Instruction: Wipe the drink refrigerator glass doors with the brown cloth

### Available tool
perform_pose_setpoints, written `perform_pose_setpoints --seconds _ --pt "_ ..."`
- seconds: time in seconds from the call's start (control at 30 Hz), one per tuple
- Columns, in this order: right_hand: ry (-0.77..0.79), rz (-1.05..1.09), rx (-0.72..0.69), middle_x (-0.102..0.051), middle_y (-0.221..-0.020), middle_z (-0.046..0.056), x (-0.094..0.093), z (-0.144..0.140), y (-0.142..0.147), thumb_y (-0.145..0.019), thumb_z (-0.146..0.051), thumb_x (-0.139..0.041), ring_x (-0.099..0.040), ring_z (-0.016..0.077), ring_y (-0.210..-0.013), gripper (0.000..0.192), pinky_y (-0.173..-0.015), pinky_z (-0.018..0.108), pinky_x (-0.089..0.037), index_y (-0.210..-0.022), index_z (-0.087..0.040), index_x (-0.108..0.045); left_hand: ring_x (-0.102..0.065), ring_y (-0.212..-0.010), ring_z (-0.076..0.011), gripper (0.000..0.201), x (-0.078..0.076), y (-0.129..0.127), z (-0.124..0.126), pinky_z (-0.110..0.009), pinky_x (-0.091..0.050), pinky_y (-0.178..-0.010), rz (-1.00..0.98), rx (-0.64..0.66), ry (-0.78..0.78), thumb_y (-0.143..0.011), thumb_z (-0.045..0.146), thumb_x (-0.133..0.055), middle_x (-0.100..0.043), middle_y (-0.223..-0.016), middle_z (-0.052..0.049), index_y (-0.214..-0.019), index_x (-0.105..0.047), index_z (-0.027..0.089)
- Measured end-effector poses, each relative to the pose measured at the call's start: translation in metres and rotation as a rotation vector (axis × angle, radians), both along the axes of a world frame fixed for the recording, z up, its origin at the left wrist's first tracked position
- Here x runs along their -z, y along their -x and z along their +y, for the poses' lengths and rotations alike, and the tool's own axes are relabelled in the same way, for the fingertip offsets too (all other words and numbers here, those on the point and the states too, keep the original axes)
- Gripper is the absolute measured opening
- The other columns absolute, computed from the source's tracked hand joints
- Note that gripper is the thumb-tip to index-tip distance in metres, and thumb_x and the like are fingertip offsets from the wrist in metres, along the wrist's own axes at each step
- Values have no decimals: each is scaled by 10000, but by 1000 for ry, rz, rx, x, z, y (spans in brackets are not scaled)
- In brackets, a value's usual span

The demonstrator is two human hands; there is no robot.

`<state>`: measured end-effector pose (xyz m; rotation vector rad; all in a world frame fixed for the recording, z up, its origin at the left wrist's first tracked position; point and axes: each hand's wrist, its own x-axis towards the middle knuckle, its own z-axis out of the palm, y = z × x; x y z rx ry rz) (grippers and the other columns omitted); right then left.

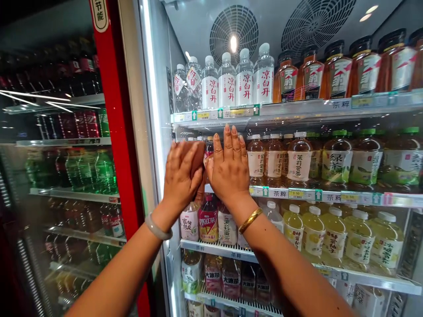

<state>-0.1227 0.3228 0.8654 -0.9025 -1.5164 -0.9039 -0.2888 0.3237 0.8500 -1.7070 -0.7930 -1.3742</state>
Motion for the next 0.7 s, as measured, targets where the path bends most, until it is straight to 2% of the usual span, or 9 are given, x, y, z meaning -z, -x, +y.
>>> perform_pose_setpoints --seconds 0.1,0.17,0.23,0.33,0.4,0.43,0.5,0.63,0.7 --pt "7 -6 -32 -196 -1751 181 0 0 -1 -1004 -268 -520 -117 331 -1653 668 -1335 635 -204 -1629 -127 -331 -230 -1620 -323 609 -19 10 2 -575 -228 -1325 -141 -20 7 -1004 337 -555 -362 -1687 -144 -1590 -429 229" --pt "7 -2 -65 -190 -1754 172 0 0 -2 -998 -252 -522 -113 330 -1654 676 -1333 651 -196 -1634 -140 -324 -229 -1620 -320 623 -13 9 1 -576 -229 -1324 -144 -20 12 -1001 349 -561 -356 -1690 -140 -1596 -413 236" --pt "8 -6 -101 -186 -1758 155 0 0 -3 -993 -246 -519 -103 325 -1656 695 -1330 666 -191 -1647 -163 -297 -216 -1626 -319 634 7 4 -2 -585 -244 -1316 -102 -25 17 -1001 327 -554 -333 -1703 -135 -1608 -385 262" --pt "6 -21 -146 -190 -1757 156 0 1 -5 -992 -253 -519 -107 337 -1655 709 -1326 677 -199 -1655 -166 -282 -224 -1624 -326 655 48 -7 -6 -611 -290 -1293 -82 -54 13 -1000 291 -540 -318 -1708 -132 -1624 -339 302" --pt "-10 -24 -170 -202 -1752 167 0 1 -6 -986 -244 -526 -129 348 -1651 703 -1317 685 -213 -1647 -155 -304 -244 -1616 -335 655 64 -13 -6 -621 -316 -1277 -88 -75 3 -999 293 -543 -341 -1693 -136 -1621 -339 301" --pt "-22 -23 -179 -214 -1747 175 -1 1 -6 -984 -238 -528 -143 352 -1648 691 -1312 688 -222 -1638 -147 -325 -248 -1614 -338 648 65 -14 -5 -621 -319 -1275 -86 -81 1 -998 301 -545 -353 -1686 -139 -1616 -350 293" --pt "-41 -20 -182 -243 -1735 191 -1 1 -6 -985 -241 -530 -168 359 -1642 655 -1303 689 -241 -1612 -129 -376 -245 -1613 -339 624 57 -15 -4 -609 -302 -1285 -77 -88 3 -1001 320 -544 -367 -1676 -143 -1601 -383 270" --pt "-16 -35 -143 -229 -1741 191 -1 1 -6 -1001 -269 -532 -167 353 -1642 609 -1315 646 -239 -1579 -108 -431 -236 -1615 -325 603 20 -16 0 -585 -247 -1312 -120 -83 5 -1020 358 -525 -354 -1686 -144 -1597 -396 244" --pt "-11 -42 -130 -222 -1747 173 0 1 -6 -1021 -263 -499 -152 331 -1648 575 -1326 627 -227 -1579 -133 -442 -221 -1620 -318 612 12 -21 0 -584 -238 -1316 -143 -75 -7 -1030 365 -513 -335 -1698 -131 -1615 -361 265"
